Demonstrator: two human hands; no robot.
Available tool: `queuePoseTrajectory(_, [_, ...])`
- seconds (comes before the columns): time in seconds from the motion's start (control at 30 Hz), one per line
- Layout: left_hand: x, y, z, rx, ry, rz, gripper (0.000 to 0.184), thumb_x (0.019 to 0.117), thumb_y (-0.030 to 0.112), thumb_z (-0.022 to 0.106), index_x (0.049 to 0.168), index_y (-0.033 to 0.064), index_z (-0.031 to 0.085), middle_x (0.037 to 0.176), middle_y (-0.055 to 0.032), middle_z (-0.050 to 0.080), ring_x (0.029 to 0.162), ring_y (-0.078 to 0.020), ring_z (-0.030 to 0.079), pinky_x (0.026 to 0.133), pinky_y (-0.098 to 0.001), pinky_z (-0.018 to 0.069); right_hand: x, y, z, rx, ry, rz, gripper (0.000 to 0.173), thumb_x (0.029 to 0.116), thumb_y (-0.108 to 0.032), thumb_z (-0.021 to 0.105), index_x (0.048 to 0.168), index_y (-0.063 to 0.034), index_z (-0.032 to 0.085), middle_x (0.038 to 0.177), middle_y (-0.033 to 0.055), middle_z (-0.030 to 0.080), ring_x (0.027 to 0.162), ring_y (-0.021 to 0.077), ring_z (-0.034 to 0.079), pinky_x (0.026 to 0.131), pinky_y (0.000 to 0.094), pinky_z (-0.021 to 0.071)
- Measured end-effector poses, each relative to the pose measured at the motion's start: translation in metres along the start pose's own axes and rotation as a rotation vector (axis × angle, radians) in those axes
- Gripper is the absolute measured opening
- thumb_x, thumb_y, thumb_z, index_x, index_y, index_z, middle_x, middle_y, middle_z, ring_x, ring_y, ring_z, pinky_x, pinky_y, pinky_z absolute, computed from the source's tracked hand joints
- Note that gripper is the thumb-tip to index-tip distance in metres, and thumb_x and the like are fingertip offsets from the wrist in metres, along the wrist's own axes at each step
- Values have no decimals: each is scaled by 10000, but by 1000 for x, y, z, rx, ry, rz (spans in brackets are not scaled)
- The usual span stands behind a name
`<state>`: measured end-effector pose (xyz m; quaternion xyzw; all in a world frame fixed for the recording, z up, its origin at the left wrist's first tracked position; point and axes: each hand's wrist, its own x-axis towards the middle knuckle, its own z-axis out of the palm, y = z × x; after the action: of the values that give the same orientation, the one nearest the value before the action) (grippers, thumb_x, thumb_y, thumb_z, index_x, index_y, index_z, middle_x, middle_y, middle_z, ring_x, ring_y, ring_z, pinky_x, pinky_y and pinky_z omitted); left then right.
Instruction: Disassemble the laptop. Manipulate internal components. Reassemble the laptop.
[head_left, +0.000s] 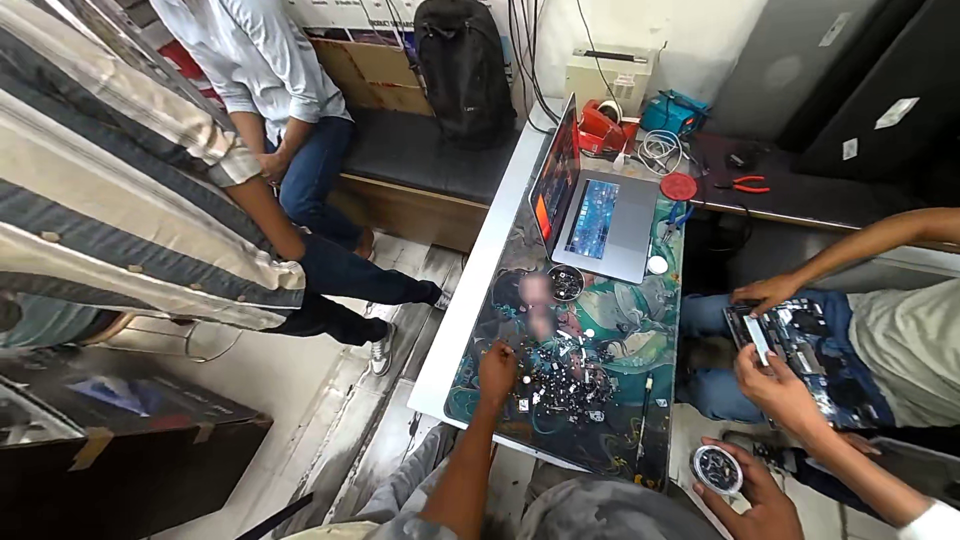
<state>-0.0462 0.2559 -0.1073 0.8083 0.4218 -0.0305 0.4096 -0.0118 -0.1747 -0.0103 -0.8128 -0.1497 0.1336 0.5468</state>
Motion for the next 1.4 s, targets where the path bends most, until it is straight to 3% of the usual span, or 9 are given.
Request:
queuePoseTrajectory(0.1, [-21, -23, 3, 55, -13, -15, 290, 1017, 142, 552, 1271, 79, 676, 1134, -148, 721, 1011, -310, 706, 925, -559, 559, 14, -4, 5, -14, -32, -12, 634, 723, -143, 835, 1293, 8, 600, 1243, 98, 692, 1059, 143, 701, 887, 311, 611])
queuePoseTrajectory(0.23, [-68, -33, 36, 366, -213, 82, 533, 989, 123, 471, 1517, 181, 518, 1408, -164, 608, 1290, -331, 599, 1067, -531, 500, 26, -6, 12, -1, -52, -39, 633, 720, -160, 836, 1290, 1, 612, 1241, 88, 698, 1057, 140, 706, 887, 310, 616])
queuePoseTrajectory(0.43, [-95, -21, 77, 495, -352, 190, 682, 919, 103, 550, 1583, 182, 414, 1415, -166, 596, 1306, -342, 574, 1076, -514, 482, 27, -1, 13, -4, -67, -44, 641, 722, -165, 836, 1296, 2, 604, 1261, 99, 689, 1075, 145, 701, 892, 312, 613])
queuePoseTrajectory(0.57, [-77, -21, 68, 122, -222, 112, 449, 1022, 135, 467, 1457, 127, 577, 1311, -163, 661, 1205, -301, 648, 1052, -499, 518, 21, -1, 8, 12, -46, -34, 643, 708, -107, 838, 1288, 31, 595, 1258, 111, 686, 1089, 141, 694, 911, 303, 606])
queuePoseTrajectory(0.7, [-51, -38, 47, -730, 13, -202, 253, 1007, 10, 536, 1228, -71, 628, 987, -154, 681, 792, -193, 645, 744, -356, 559, 15, 2, 5, 13, -40, -15, 656, 713, -107, 837, 1297, 47, 582, 1252, 128, 683, 1080, 137, 694, 915, 299, 599])
queuePoseTrajectory(0.8, [-35, -49, 24, -1155, 128, -409, 145, 1011, -28, 495, 1123, -51, 584, 839, -91, 634, 665, -147, 617, 652, -297, 558, 12, 3, 8, 28, -42, -7, 663, 707, -76, 836, 1301, 54, 571, 1271, 137, 675, 1088, 149, 695, 925, 309, 599])
queuePoseTrajectory(1.13, [-27, -57, -6, -1490, -105, -336, 205, 954, -18, 392, 865, 70, 554, 724, -36, 606, 616, -137, 603, 614, -273, 552, 22, -1, 13, 25, -61, -22, 661, 705, -68, 839, 1303, 37, 577, 1255, 119, 683, 1094, 142, 692, 933, 304, 597])
queuePoseTrajectory(1.27, [-21, -53, -3, -1804, -82, -295, 323, 923, 80, 313, 646, 158, 460, 537, 26, 505, 445, -95, 488, 445, -237, 428, 25, 0, 12, 19, -68, -17, 651, 714, -79, 832, 1302, 35, 576, 1246, 117, 685, 1092, 143, 693, 934, 304, 596])
queuePoseTrajectory(1.4, [-17, -57, -3, -1861, -89, -299, 409, 960, 166, 269, 584, 168, 430, 474, 34, 450, 366, -84, 410, 376, -224, 352, 25, 0, 12, 20, -77, -17, 657, 716, -78, 834, 1305, 45, 570, 1260, 126, 678, 1105, 142, 687, 938, 310, 595])
